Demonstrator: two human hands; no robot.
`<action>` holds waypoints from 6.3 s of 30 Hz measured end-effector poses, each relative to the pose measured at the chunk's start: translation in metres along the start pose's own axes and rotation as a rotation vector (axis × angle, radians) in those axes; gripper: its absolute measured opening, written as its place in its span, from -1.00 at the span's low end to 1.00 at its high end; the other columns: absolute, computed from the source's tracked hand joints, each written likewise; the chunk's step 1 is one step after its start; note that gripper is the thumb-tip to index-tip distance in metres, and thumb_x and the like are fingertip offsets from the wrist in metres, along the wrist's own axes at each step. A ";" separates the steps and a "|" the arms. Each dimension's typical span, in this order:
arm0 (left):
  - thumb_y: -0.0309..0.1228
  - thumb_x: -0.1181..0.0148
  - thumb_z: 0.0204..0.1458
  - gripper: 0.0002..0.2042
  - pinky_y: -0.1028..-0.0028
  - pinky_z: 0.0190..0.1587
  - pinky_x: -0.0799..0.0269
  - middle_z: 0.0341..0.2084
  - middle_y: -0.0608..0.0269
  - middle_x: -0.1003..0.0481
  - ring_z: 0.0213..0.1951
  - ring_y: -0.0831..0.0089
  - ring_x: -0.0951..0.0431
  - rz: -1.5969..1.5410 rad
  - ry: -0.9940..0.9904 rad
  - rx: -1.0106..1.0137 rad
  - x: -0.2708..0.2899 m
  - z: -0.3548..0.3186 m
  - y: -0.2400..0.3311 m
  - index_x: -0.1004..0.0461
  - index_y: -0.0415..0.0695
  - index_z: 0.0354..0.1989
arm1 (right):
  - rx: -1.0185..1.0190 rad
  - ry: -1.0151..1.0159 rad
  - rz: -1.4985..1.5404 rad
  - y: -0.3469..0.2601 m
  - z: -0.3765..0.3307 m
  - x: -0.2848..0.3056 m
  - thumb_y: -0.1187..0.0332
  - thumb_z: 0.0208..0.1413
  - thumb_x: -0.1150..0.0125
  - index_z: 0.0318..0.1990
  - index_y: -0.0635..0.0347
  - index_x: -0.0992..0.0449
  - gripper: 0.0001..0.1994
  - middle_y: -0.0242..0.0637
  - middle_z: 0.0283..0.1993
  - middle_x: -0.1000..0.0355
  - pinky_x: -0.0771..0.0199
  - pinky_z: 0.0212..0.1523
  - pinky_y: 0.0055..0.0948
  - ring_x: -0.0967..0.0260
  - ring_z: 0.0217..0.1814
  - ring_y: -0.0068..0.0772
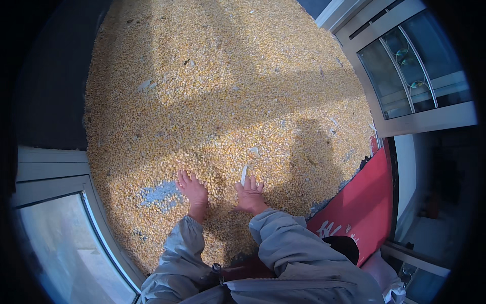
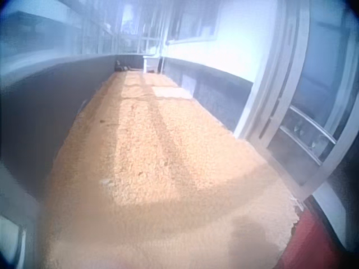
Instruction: The person spreads corn kernels on a concrete surface outdoors, then moves indoors to spread kernels on a red mat inside a sunroom. The person uses both hands to distribute the kernels evenly across the surfaces.
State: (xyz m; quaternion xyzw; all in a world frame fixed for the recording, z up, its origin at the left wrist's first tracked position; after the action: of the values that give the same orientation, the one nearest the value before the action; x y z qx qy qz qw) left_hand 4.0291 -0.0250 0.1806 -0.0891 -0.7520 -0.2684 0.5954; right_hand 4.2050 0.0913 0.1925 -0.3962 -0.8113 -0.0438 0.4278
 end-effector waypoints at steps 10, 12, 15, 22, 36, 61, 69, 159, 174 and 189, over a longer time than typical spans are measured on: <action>-0.24 -0.05 -0.26 -0.49 -0.11 0.27 0.27 0.21 0.07 -0.15 0.29 -0.01 0.02 -0.056 0.121 -0.194 -0.001 -0.007 0.079 -0.40 -0.09 -0.02 | 0.171 -0.243 -0.179 0.044 0.033 -0.006 0.03 -0.17 -0.16 -0.23 0.05 -0.58 -0.61 -0.19 -0.17 -0.50 -0.38 -0.02 -0.16 -0.39 0.00 -0.15; -0.25 -0.04 -0.26 -0.50 -0.09 0.27 0.26 0.20 0.06 -0.17 0.29 -0.01 0.01 -0.027 0.119 -0.185 -0.005 -0.008 0.077 -0.39 -0.09 -0.03 | 0.174 -0.128 -0.111 0.063 0.051 0.033 -0.01 -0.16 -0.20 -0.11 0.08 -0.51 -0.52 -0.18 -0.13 -0.49 -0.43 -0.07 -0.20 -0.43 -0.07 -0.15; -0.25 -0.05 -0.27 -0.49 -0.09 0.27 0.23 0.18 0.05 -0.19 0.28 -0.02 -0.01 0.002 0.156 -0.209 -0.010 -0.009 0.077 -0.37 -0.09 -0.02 | -0.026 -0.110 0.128 0.114 0.086 0.113 -0.06 -0.18 -0.28 0.14 0.10 -0.31 -0.29 -0.11 -0.01 -0.43 -0.35 0.03 -0.17 -0.38 -0.01 -0.06; -0.21 -0.02 -0.28 -0.48 -0.10 0.24 0.16 0.16 0.02 -0.21 0.25 -0.07 -0.05 0.029 0.176 -0.233 -0.014 -0.009 0.083 -0.36 -0.09 -0.04 | -0.375 0.368 0.089 0.269 0.069 0.235 -0.15 -0.21 -0.31 0.30 0.00 -0.06 -0.08 0.11 0.32 0.04 0.14 0.21 0.29 0.13 0.34 0.27; -0.14 -0.12 -0.26 -0.40 -0.11 0.27 0.27 0.22 0.02 -0.09 0.29 -0.05 0.08 0.095 -0.084 0.050 0.000 0.000 0.095 -0.33 -0.08 0.06 | -0.263 0.164 0.134 0.215 0.040 0.137 -0.24 -0.32 -0.33 0.36 0.12 0.21 0.16 0.21 0.40 0.65 0.54 0.13 0.55 0.98 0.39 0.25; -0.01 -0.11 -0.07 -0.29 0.16 0.21 -0.11 0.17 0.03 -0.20 0.22 0.08 -0.16 0.401 -0.154 0.594 0.268 -0.035 -0.135 -0.11 -0.07 0.25 | -0.351 0.077 0.108 0.213 0.047 0.148 0.16 -0.30 -0.41 0.36 0.02 0.27 0.10 0.22 0.39 0.57 0.39 0.38 -0.04 0.90 0.39 0.31; 0.08 -0.09 -0.06 -0.18 0.10 0.18 -0.14 0.16 -0.15 -0.18 0.18 -0.04 -0.19 0.220 -0.011 0.615 0.196 0.126 -0.255 -0.01 -0.20 0.27 | -0.512 -0.058 0.048 0.204 0.057 0.154 0.20 -0.28 -0.33 0.35 0.16 0.27 0.06 0.28 0.38 0.50 0.26 0.36 -0.01 0.52 0.42 0.38; -0.19 -0.18 -0.25 -0.47 -0.15 0.22 0.17 0.14 -0.08 -0.20 0.25 -0.04 -0.04 0.126 -0.117 -0.531 0.067 0.391 0.015 -0.39 -0.09 -0.01 | -0.281 0.069 0.085 -0.105 0.220 0.210 -0.09 -0.26 -0.36 0.16 0.02 -0.23 -0.20 -0.01 0.31 0.01 0.05 0.14 0.36 0.18 0.37 0.20; -0.10 -0.10 -0.22 -0.39 -0.11 0.28 0.26 0.16 -0.27 -0.09 0.26 -0.15 0.04 0.303 -0.180 -0.441 0.046 0.391 -0.003 -0.29 -0.21 0.03 | -0.255 0.135 0.389 0.185 0.343 0.396 0.00 -0.28 -0.38 0.03 0.18 -0.37 -0.31 -0.07 -0.06 -0.43 -0.38 -0.06 -0.11 -0.39 -0.01 -0.04; -0.05 -0.05 -0.14 -0.33 -0.17 0.24 0.28 0.22 -0.41 0.07 0.31 -0.18 0.21 0.174 -0.380 -0.471 -0.032 0.363 0.289 -0.28 -0.37 0.06 | -0.161 -0.040 0.058 0.328 0.125 0.313 0.01 -0.27 -0.41 0.32 -0.16 -0.01 -0.06 -0.07 0.44 0.45 0.04 0.17 0.37 0.35 0.41 0.24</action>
State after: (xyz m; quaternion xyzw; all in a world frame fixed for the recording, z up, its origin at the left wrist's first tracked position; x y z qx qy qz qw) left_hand 3.8617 0.4091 0.1831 -0.3371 -0.7565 -0.3618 0.4279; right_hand 4.2452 0.5556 0.2538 -0.4535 -0.8017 -0.0884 0.3792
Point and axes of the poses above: each hand's wrist, its own z-axis towards the middle knuckle, its own x-axis out of the back of the hand, y = z × x, the point moved 5 cm from there along z, towards the middle knuckle
